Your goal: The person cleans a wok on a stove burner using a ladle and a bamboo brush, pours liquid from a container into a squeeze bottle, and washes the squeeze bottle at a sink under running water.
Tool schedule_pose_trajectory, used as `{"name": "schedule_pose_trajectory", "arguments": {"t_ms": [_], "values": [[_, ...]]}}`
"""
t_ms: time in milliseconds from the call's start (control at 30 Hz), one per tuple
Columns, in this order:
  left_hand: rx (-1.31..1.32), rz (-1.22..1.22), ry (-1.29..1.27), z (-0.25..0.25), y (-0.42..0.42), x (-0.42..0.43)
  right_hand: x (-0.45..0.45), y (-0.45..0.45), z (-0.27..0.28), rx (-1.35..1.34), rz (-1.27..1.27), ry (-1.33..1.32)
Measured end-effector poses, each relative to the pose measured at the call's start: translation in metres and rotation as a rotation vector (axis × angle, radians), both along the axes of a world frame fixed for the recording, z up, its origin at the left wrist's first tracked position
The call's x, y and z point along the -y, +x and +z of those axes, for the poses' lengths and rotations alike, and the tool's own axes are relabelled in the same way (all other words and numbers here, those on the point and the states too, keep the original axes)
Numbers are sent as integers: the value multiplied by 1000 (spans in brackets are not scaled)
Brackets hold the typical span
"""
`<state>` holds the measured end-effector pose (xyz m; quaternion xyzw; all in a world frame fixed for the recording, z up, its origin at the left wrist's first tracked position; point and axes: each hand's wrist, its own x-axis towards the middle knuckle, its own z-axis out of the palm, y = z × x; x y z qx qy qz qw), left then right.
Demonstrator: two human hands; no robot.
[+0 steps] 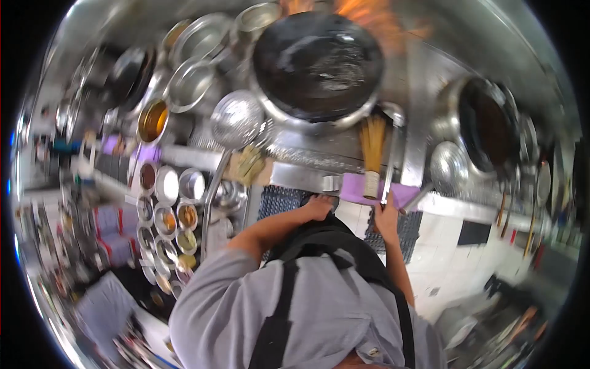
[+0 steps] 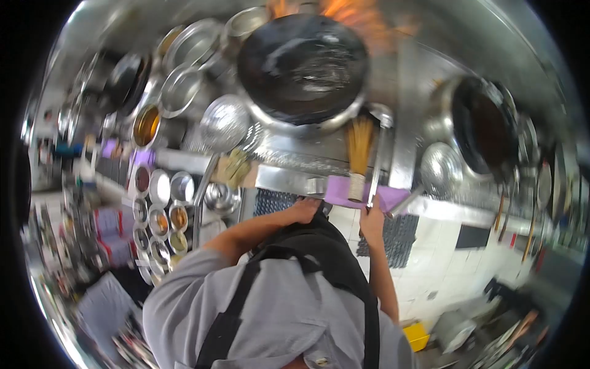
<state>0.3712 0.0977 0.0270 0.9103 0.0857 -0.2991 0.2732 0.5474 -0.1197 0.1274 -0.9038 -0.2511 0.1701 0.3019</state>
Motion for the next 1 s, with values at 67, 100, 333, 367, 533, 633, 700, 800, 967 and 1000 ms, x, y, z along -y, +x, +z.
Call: {"name": "schedule_pose_trajectory", "arguments": {"t_ms": [67,100,333,367,533,633,700,800,967,1000], "values": [[-117,-50,-208,-24,19,5,19,-4,-8,-65,44,-37],[6,-132,-152,-55,18,14,25,-12,-3,-185,23,-38],[-44,-21,-144,-61,26,46,46,-34,72,-484,-14,-143],[-67,22,-180,-59,27,46,47,-32,75,-483,-7,-171],[-186,-152,-123,-76,36,41,54,-20,89,-488,38,-289],[-239,-62,-193,-95,40,36,53,-15,91,-487,57,-320],[-268,-76,-186,-97,45,39,55,-14,94,-489,62,-330],[-191,-69,-182,-99,35,33,54,-11,94,-487,80,-328],[-30,88,-353,-112,-47,-21,51,-6,86,-486,114,-303],[-21,155,-342,-107,-77,-38,49,-3,84,-487,129,-301]]}}
